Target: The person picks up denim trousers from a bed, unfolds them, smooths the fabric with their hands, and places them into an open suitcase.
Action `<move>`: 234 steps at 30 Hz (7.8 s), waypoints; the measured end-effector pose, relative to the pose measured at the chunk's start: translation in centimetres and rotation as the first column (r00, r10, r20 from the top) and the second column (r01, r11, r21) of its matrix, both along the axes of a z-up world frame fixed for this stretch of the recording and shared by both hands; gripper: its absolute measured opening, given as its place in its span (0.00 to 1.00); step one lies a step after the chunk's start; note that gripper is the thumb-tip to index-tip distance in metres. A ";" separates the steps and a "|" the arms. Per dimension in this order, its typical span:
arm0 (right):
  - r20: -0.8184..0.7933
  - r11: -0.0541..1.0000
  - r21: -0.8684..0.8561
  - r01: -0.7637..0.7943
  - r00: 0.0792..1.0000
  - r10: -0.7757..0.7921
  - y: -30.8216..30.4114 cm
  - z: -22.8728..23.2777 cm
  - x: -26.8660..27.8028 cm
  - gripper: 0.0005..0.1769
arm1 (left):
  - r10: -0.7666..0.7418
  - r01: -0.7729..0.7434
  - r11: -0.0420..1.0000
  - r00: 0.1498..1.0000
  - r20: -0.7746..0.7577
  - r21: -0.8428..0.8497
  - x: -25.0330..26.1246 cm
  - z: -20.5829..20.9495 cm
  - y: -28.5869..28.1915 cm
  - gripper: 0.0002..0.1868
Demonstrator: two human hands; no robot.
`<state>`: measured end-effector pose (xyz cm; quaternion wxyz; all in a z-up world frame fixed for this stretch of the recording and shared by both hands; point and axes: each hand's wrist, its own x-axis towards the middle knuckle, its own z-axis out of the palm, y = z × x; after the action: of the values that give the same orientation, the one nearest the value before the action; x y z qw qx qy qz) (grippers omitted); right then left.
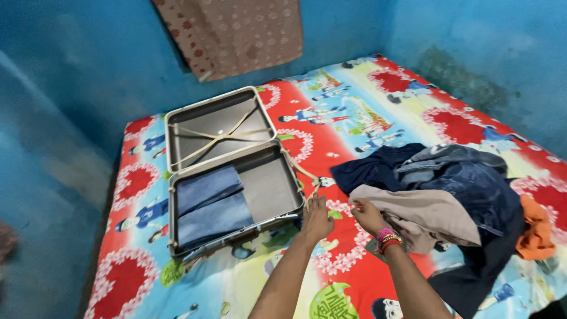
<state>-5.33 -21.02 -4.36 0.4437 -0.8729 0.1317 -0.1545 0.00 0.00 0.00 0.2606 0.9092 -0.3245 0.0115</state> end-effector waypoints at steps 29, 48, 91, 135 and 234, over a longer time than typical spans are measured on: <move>0.002 0.945 0.089 0.315 0.949 -0.316 -13.4 0.1 -7.7 0.30 | -0.318 0.317 0.948 0.946 -0.060 -0.021 0.2 3.5 -15.5 0.45; 0.116 0.981 0.131 0.141 0.981 -0.156 -35.5 1.0 -4.1 0.25 | -0.235 0.220 0.949 0.971 -0.040 -0.227 -1.1 3.9 -35.9 0.45; -0.371 0.955 -0.256 0.153 0.896 -0.243 -41.0 -5.4 10.7 0.54 | -0.211 0.156 0.960 0.948 -0.237 -0.232 12.5 -3.4 -41.5 0.42; 0.643 0.729 0.221 0.648 0.465 -0.609 -29.6 11.8 -7.1 0.13 | -0.736 -0.324 0.031 0.632 -0.241 -0.946 4.2 26.4 -32.1 0.08; 0.068 0.661 0.702 0.266 0.898 -0.434 23.1 -6.0 1.3 0.33 | 0.024 -0.492 0.654 0.773 -0.634 -0.575 -2.3 -1.9 18.6 0.35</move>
<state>-3.99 2.11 -10.40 0.7035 -0.5845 0.2929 -0.2787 -2.35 18.58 -1.89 0.6722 0.7314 -0.0587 -0.0992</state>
